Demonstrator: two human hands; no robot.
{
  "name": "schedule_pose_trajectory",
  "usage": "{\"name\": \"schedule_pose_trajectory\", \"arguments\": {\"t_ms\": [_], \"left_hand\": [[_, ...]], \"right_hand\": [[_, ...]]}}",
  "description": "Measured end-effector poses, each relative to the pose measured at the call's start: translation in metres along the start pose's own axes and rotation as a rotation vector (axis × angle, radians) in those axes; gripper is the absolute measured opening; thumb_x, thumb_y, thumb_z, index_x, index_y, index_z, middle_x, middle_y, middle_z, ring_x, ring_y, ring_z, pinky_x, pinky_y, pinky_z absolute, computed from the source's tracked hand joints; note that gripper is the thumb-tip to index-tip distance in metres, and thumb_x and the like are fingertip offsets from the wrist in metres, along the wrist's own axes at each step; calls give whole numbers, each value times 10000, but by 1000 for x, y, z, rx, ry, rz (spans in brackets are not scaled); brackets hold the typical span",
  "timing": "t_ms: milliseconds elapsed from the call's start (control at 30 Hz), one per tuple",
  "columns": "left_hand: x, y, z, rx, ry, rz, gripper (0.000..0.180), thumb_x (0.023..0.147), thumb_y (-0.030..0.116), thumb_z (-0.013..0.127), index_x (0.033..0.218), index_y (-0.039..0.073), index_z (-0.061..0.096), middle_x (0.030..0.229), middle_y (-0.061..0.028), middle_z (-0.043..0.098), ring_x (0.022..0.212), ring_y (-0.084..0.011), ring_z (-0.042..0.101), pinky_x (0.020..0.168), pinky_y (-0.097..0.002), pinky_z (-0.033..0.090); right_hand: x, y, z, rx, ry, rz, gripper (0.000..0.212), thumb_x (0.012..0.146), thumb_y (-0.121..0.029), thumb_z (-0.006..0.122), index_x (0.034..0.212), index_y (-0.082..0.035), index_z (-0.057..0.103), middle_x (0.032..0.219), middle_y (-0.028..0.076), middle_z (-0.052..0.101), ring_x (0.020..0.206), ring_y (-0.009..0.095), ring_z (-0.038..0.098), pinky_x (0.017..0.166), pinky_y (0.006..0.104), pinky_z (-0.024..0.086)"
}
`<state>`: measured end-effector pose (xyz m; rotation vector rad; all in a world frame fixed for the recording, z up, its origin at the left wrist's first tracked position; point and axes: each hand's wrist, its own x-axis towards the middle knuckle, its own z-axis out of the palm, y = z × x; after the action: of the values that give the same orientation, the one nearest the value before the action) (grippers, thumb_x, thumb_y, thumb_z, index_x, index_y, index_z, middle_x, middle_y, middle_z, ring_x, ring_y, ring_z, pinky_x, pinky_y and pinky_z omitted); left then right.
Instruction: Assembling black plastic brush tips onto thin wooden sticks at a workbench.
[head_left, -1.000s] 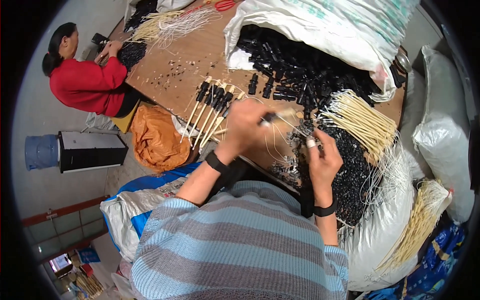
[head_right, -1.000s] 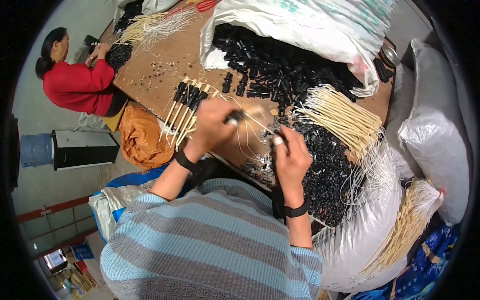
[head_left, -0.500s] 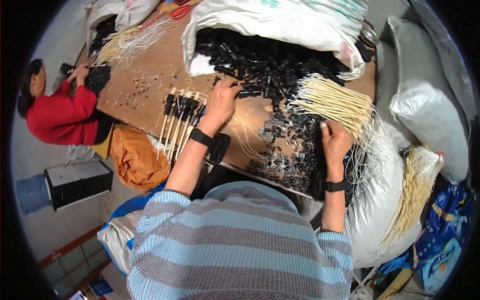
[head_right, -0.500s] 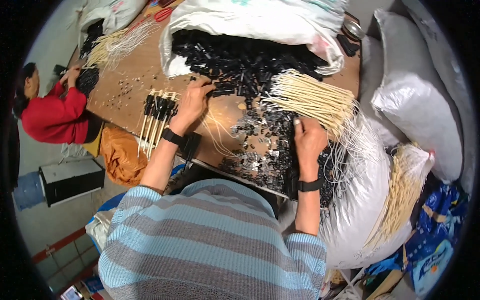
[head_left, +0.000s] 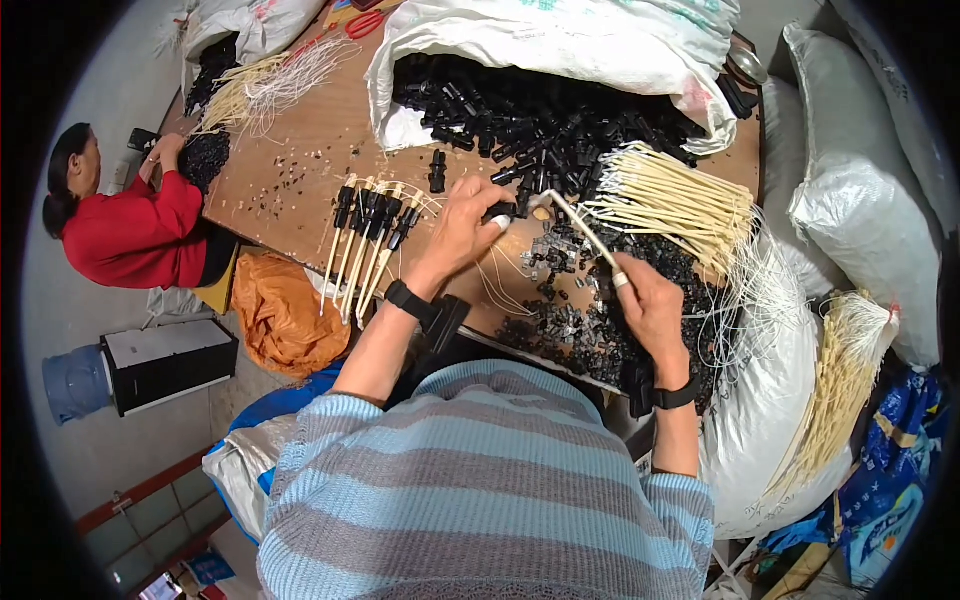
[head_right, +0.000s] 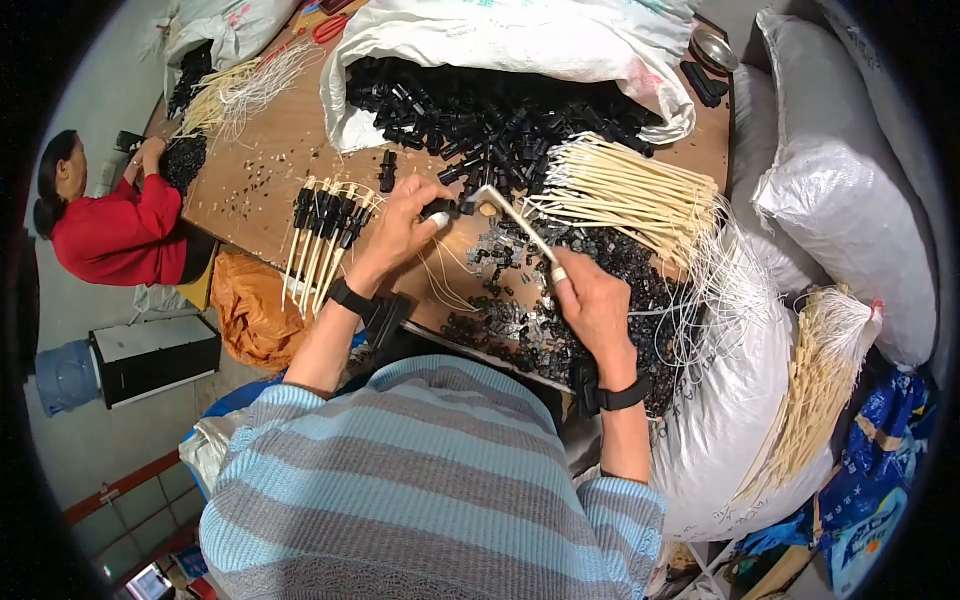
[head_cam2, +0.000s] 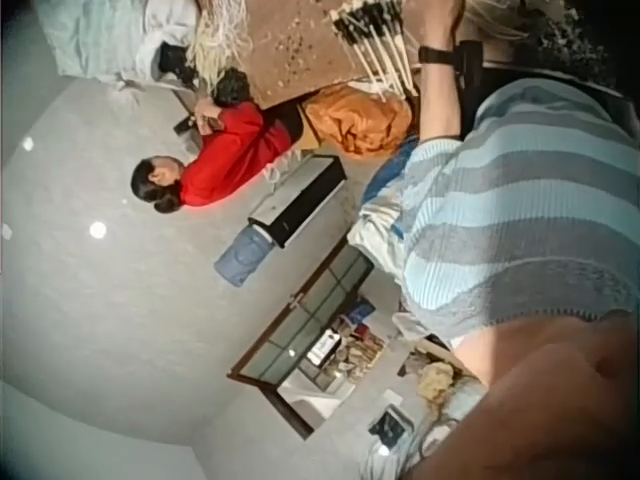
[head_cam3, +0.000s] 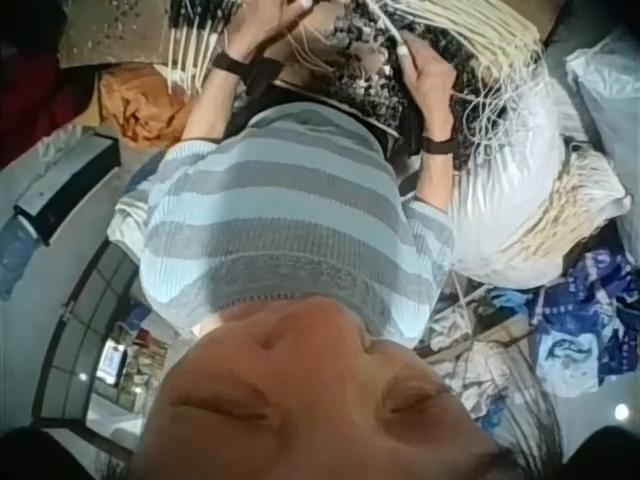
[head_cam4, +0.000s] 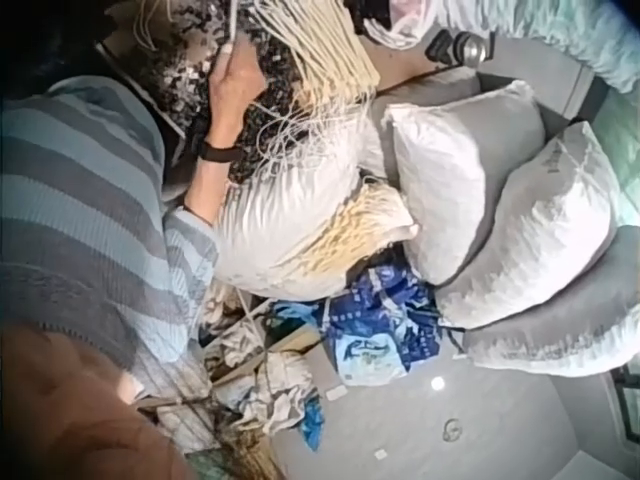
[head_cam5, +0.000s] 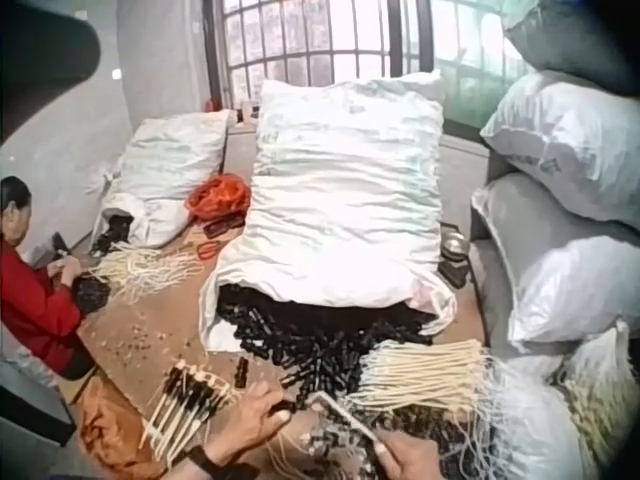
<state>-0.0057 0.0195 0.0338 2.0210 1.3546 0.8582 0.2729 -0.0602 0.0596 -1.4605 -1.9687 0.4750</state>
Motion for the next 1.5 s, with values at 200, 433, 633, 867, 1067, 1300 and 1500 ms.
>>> {"name": "schedule_pose_trajectory", "arguments": {"t_ms": [200,433,633,867,1067,1300,1500], "left_hand": [[-7,-3,3,-153,-76,8,278,783,35,632,1060,58,632,888,-88,617,810,-224,593,732,-314,471],[-7,10,-6,-109,-276,-135,233,771,37,592,998,71,630,866,-135,642,794,-334,620,702,-382,492],[-12,30,18,-42,-206,376,244,686,-75,550,881,63,597,839,-95,618,855,-292,602,755,-373,469],[-15,85,13,175,-257,602,203,777,121,658,977,142,631,804,-18,568,737,-209,608,560,-337,467],[-28,25,11,348,3,197,122,861,166,620,968,109,624,684,-25,592,553,-161,583,497,-316,450],[-26,51,23,-652,-298,-355,247,834,96,636,1073,50,679,779,10,657,634,-37,548,575,-212,446],[-38,24,31,-120,-140,23,368,712,-18,588,1075,13,639,926,-141,675,857,-259,662,778,-347,510]], "right_hand": [[-9,-19,-1,150,-76,41,212,860,-72,608,1053,-38,687,862,128,692,713,253,672,629,307,510],[-18,-20,0,65,-42,-25,223,832,-70,617,1041,-82,695,736,111,632,609,274,622,554,342,482],[-14,-36,16,-148,-123,-95,347,766,-136,723,1106,-103,665,745,98,653,597,256,628,542,337,486],[-10,-28,26,-155,102,62,446,761,-58,700,1200,-72,621,682,149,613,574,267,611,550,339,488],[-13,-6,-12,1604,75,322,95,808,-80,710,752,-40,644,1021,102,688,738,97,617,655,223,512],[-1,-53,41,-22,-132,31,205,782,-168,737,964,-108,664,721,96,610,603,244,625,529,338,474],[-8,-51,42,-50,19,47,110,802,-93,677,907,-72,700,636,129,623,528,262,620,495,336,471]]}}
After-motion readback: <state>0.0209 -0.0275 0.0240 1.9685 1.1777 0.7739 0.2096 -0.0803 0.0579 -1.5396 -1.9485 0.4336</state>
